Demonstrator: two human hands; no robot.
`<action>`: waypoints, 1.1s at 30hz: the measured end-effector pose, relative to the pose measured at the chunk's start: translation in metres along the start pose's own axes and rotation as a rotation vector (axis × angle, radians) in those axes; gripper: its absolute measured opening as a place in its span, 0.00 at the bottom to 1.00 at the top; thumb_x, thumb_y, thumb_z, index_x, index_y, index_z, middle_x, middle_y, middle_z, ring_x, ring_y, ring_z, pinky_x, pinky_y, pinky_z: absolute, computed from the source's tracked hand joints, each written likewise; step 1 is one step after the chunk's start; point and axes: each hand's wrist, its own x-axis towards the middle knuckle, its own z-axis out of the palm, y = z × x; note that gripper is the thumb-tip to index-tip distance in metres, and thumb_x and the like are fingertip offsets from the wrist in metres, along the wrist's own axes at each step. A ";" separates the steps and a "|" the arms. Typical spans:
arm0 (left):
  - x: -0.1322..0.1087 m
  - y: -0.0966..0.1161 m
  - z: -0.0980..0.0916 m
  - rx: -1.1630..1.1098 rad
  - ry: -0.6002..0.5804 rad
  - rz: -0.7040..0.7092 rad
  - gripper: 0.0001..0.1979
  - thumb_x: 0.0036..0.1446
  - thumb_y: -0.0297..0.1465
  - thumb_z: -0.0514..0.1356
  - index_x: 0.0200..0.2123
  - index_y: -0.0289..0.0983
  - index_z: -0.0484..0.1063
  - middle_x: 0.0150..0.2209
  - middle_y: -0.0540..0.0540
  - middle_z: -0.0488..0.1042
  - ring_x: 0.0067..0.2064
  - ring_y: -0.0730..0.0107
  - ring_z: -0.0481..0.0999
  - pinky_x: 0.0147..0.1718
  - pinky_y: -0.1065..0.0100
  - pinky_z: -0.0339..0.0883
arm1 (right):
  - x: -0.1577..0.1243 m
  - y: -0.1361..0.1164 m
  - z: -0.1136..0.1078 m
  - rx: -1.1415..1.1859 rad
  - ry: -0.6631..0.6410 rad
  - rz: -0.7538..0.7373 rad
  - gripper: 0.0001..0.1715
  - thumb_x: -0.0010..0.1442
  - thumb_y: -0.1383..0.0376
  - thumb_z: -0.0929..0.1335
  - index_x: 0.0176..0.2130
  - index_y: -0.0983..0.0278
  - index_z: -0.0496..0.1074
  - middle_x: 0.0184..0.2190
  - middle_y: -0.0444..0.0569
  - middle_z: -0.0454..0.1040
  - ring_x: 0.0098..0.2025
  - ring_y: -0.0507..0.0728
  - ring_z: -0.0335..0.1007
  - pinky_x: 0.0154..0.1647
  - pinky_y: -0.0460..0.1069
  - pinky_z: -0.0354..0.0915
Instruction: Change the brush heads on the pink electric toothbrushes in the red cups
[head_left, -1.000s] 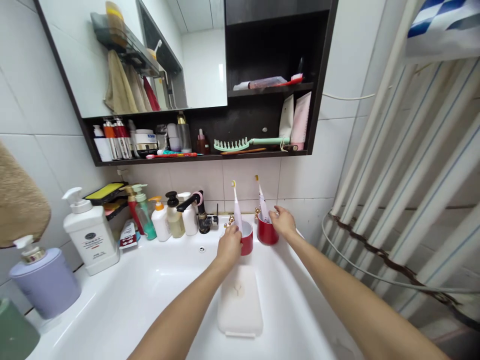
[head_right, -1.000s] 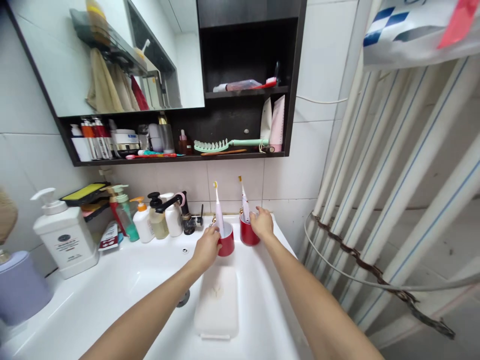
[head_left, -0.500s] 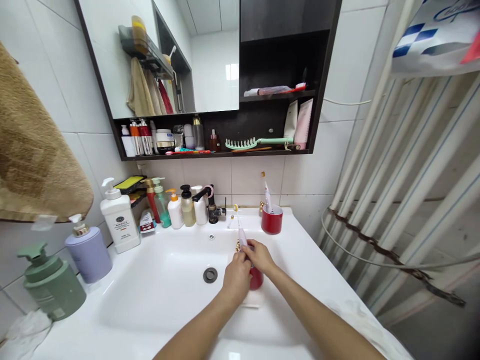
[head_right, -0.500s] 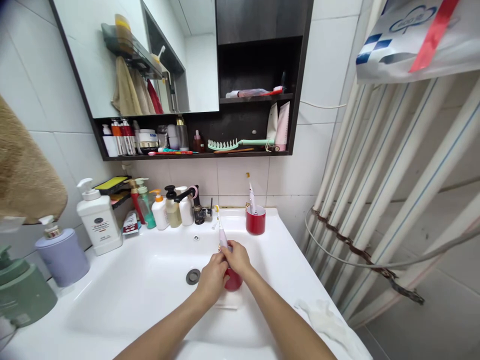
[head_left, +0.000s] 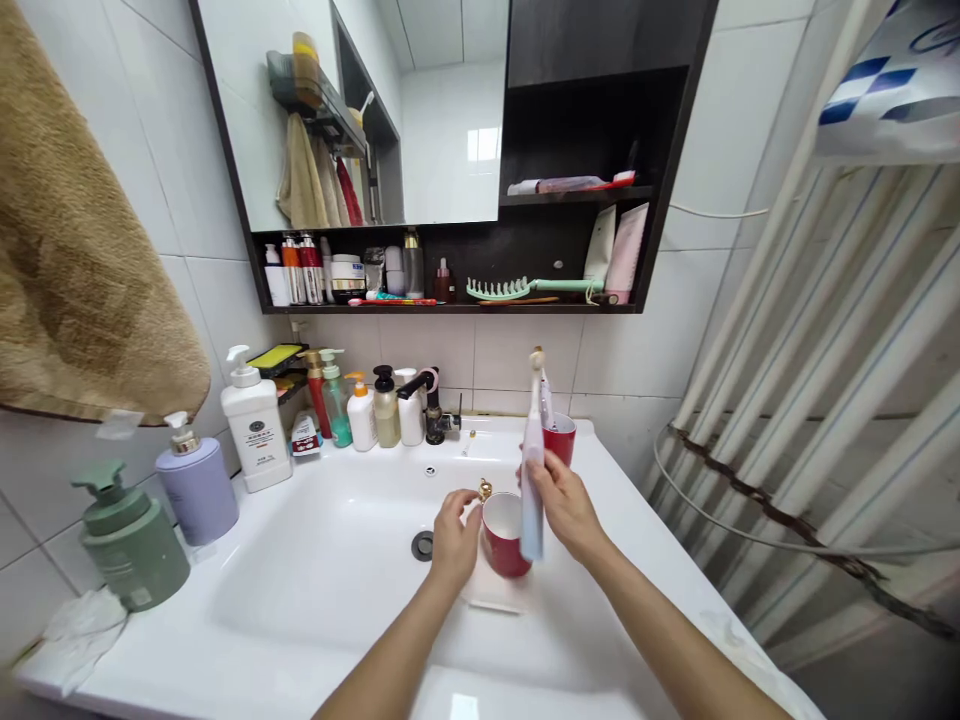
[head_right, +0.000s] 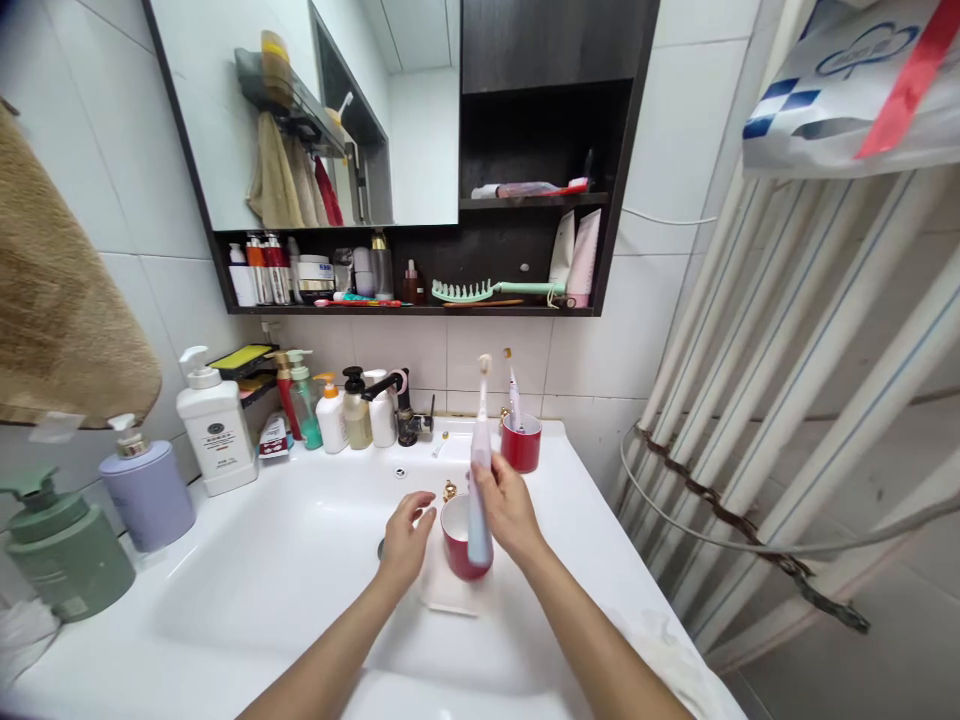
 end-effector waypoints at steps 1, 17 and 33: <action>0.003 0.001 -0.003 -0.149 0.022 -0.106 0.10 0.43 0.32 0.51 0.30 0.34 0.65 0.33 0.43 0.67 0.37 0.67 0.65 0.39 0.63 0.56 | -0.010 0.001 0.003 0.019 -0.068 0.027 0.16 0.50 0.55 0.55 0.26 0.65 0.58 0.18 0.43 0.63 0.20 0.50 0.59 0.20 0.44 0.57; 0.023 -0.001 -0.017 -0.844 0.133 -0.471 0.07 0.36 0.30 0.58 0.20 0.31 0.65 0.18 0.49 0.67 0.22 0.78 0.67 0.30 0.73 0.60 | -0.052 0.044 0.037 0.034 -0.451 0.337 0.14 0.49 0.59 0.58 0.36 0.63 0.58 0.19 0.39 0.59 0.15 0.45 0.54 0.15 0.42 0.54; 0.023 0.000 -0.016 -0.860 0.271 -0.515 0.04 0.40 0.28 0.55 0.20 0.32 0.63 0.15 0.50 0.65 0.19 0.78 0.66 0.25 0.73 0.61 | -0.054 0.040 0.048 -0.005 -0.476 0.398 0.12 0.50 0.61 0.55 0.33 0.64 0.59 0.19 0.39 0.57 0.14 0.45 0.52 0.12 0.41 0.51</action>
